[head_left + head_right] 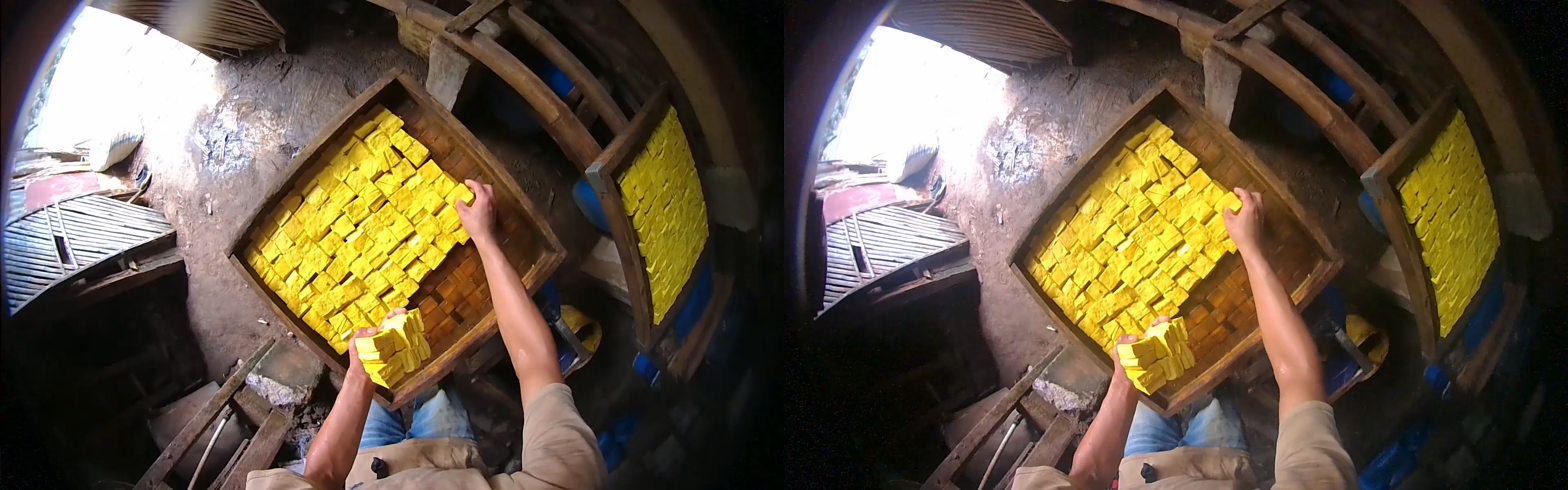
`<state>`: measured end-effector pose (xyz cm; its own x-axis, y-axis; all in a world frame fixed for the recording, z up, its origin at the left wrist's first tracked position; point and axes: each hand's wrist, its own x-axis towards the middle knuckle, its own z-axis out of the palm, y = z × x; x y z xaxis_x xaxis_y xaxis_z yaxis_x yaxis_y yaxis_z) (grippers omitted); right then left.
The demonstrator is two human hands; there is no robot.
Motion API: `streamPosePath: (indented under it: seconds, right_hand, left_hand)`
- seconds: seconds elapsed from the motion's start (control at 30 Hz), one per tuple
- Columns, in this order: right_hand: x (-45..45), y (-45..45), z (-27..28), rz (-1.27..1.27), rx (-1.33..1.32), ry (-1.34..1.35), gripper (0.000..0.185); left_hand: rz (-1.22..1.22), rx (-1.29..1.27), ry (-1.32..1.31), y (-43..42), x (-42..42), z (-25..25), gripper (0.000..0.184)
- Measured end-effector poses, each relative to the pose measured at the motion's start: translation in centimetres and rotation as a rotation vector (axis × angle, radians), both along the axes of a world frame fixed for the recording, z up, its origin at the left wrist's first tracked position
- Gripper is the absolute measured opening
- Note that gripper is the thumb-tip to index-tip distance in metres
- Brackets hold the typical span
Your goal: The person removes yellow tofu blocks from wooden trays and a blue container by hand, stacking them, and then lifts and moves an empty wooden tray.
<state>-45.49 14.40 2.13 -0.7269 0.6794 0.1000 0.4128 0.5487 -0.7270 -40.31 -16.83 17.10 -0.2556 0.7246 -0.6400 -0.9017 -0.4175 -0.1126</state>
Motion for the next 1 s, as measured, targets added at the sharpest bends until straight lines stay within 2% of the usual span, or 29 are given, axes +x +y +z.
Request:
streamPosePath:
  seconds: [0.03, 0.13, 0.17, 0.27, 0.3, 0.4, 0.43, 0.53, 0.57, 0.67, 0.7, 0.8, 0.87, 0.97, 1.0]
  right_hand:
    - [-0.6, -0.2, -0.3, -0.047, -0.022, -0.128, 0.039]
    - [-0.8, -1.4, 1.5, 0.054, 0.115, -0.243, 0.032]
    - [-0.6, -1.8, 1.2, 0.061, 0.184, -0.085, 0.033]
    - [-0.4, -1.6, 0.0, 0.151, 0.080, -0.042, 0.034]
    - [-0.5, -1.4, 0.2, 0.120, 0.135, -0.011, 0.038]
    - [-0.9, -0.6, 0.9, 0.028, -0.311, 0.056, 0.035]
    - [-1.5, -0.3, 1.2, 0.038, -0.282, 0.155, 0.039]
    - [-3.7, -0.4, 1.8, 0.044, -0.483, 0.115, 0.045]
    - [-4.1, -0.2, 0.1, 0.097, -0.370, -0.026, 0.047]
    - [-5.4, -2.5, 4.3, 0.026, 0.135, -0.445, 0.045]
    - [-5.4, -2.9, 4.2, 0.052, 0.059, -0.470, 0.049]
    - [-4.9, -3.3, 1.5, 0.101, 0.032, -0.353, 0.053]
    - [-5.0, -3.6, 0.8, 0.103, 0.054, -0.310, 0.049]
    - [-4.9, -3.6, 0.7, 0.111, 0.017, -0.194, 0.048]
    - [-4.9, -3.5, 1.4, 0.106, 0.016, -0.117, 0.048]
  left_hand:
    - [0.011, 0.000, 0.002, 0.2, -0.2, 0.1, 0.072]
    - [-0.017, -0.055, 0.015, 0.4, -0.6, 0.1, 0.070]
    - [-0.013, -0.062, 0.020, 0.5, -0.7, 0.1, 0.070]
    - [-0.007, -0.071, 0.030, 0.8, -1.2, 0.6, 0.069]
    - [-0.008, -0.070, 0.026, 0.9, -1.3, 0.8, 0.068]
    - [0.021, -0.057, 0.024, 0.8, -1.4, 0.7, 0.063]
    - [0.037, -0.051, 0.029, 0.7, -1.5, 0.5, 0.062]
    - [0.070, 0.023, 0.011, 0.7, -1.5, 0.0, 0.060]
    - [0.079, 0.049, 0.007, 0.7, -1.6, 0.0, 0.060]
    - [0.044, -0.111, 0.037, 0.8, -2.0, 0.8, 0.060]
    - [0.043, -0.108, 0.040, 0.8, -2.1, 1.2, 0.061]
    - [0.035, -0.099, 0.041, 0.9, -2.5, 2.1, 0.062]
    - [0.034, -0.092, 0.038, 0.7, -2.6, 2.1, 0.065]
    - [0.090, 0.088, 0.046, -0.6, -1.7, -0.4, 0.073]
    - [0.095, 0.054, 0.040, -0.8, -1.5, -0.4, 0.073]
